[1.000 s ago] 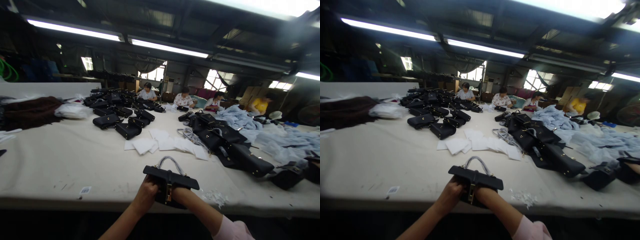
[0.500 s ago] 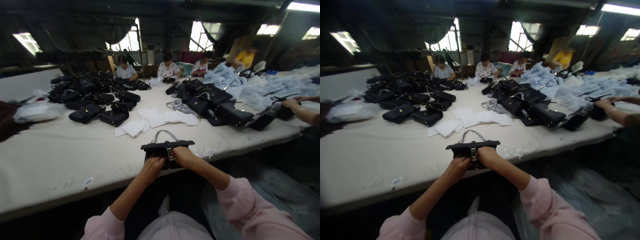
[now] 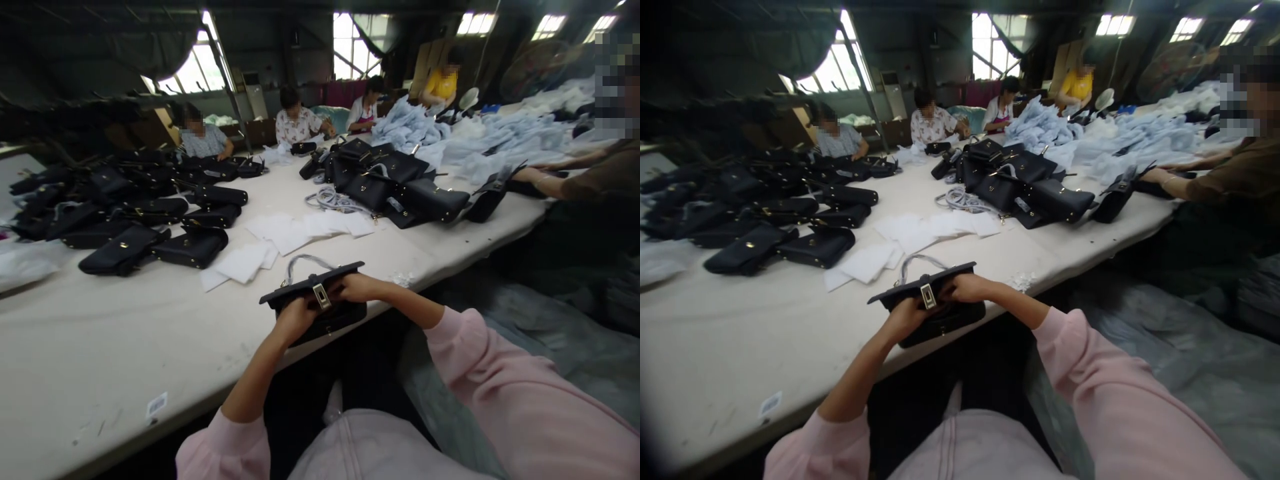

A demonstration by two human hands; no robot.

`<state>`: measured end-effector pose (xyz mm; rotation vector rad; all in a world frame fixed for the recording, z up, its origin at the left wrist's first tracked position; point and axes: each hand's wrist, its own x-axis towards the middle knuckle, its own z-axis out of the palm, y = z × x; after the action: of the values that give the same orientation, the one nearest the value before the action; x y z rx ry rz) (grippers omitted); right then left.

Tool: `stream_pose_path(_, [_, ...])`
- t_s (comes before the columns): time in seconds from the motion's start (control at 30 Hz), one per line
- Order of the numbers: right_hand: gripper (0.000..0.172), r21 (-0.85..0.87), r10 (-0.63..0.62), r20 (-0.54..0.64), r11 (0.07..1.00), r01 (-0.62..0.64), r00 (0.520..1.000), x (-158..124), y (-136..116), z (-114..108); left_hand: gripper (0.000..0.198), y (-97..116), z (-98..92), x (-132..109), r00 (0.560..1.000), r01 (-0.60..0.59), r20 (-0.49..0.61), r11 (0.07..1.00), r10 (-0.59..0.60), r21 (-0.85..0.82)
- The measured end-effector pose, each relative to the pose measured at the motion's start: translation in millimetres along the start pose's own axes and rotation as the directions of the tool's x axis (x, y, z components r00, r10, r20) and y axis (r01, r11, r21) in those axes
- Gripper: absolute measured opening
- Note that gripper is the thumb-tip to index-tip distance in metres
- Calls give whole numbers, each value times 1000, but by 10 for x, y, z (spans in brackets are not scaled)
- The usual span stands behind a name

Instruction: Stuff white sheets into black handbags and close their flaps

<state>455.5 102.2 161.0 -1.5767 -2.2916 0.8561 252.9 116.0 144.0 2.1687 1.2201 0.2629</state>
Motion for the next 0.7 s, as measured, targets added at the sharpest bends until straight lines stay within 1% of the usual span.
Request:
stream_pose_path(0.03, [27, 36, -5, -69, 999, 7, 998, -51, 59, -101, 30, -18, -25, 46, 1000, -18, 10, 999, 19, -44])
stream_pose_path(0.07, [27, 48, 7, -167, 999, 1, 986, -107, 116, -194, 31, -27, -47, 86, 999, -37, 10, 996, 38, -76])
stream_pose_path(0.1, [26, 39, 31, -264, 999, -22, 964, -167, 168, -272, 31, -25, -63, 122, 999, -52, 2, 994, 52, -92])
stream_pose_path(0.13, [24, 12, 57, -329, 998, -56, 943, -228, 212, -329, 30, -12, -71, 153, 998, -67, -7, 994, 66, -90])
stream_pose_path(0.17, [21, -25, 80, -350, 995, -94, 933, -289, 245, -362, 29, 10, -69, 181, 996, -85, -11, 993, 85, -79])
stream_pose_path(0.23, [19, -82, 116, -307, 986, -148, 945, -403, 266, -352, 29, 60, -34, 233, 990, -139, 16, 986, 141, -90])
stream_pose_path(0.3, [20, -112, 150, -272, 976, -186, 950, -498, 223, -267, 30, 83, 41, 290, 980, -181, 46, 968, 192, -171])
stream_pose_path(0.4, [28, -173, 230, -331, 938, -299, 915, -579, 86, -101, 28, 30, 179, 373, 968, -207, 77, 933, 239, -296])
stream_pose_path(0.47, [31, -220, 263, -344, 911, -349, 901, -584, 1, -26, 27, -44, 249, 404, 960, -225, 88, 918, 266, -326])
stream_pose_path(0.53, [30, -268, 281, -313, 890, -368, 907, -551, -39, 5, 26, -119, 292, 408, 952, -245, 99, 915, 289, -320])
stream_pose_path(0.6, [28, -300, 297, -257, 880, -368, 920, -495, -22, 4, 26, -182, 321, 402, 948, -261, 102, 919, 302, -295])
stream_pose_path(0.7, [27, -281, 280, -189, 903, -325, 941, -429, 63, -12, 25, -248, 377, 418, 943, -290, 104, 934, 316, -211])
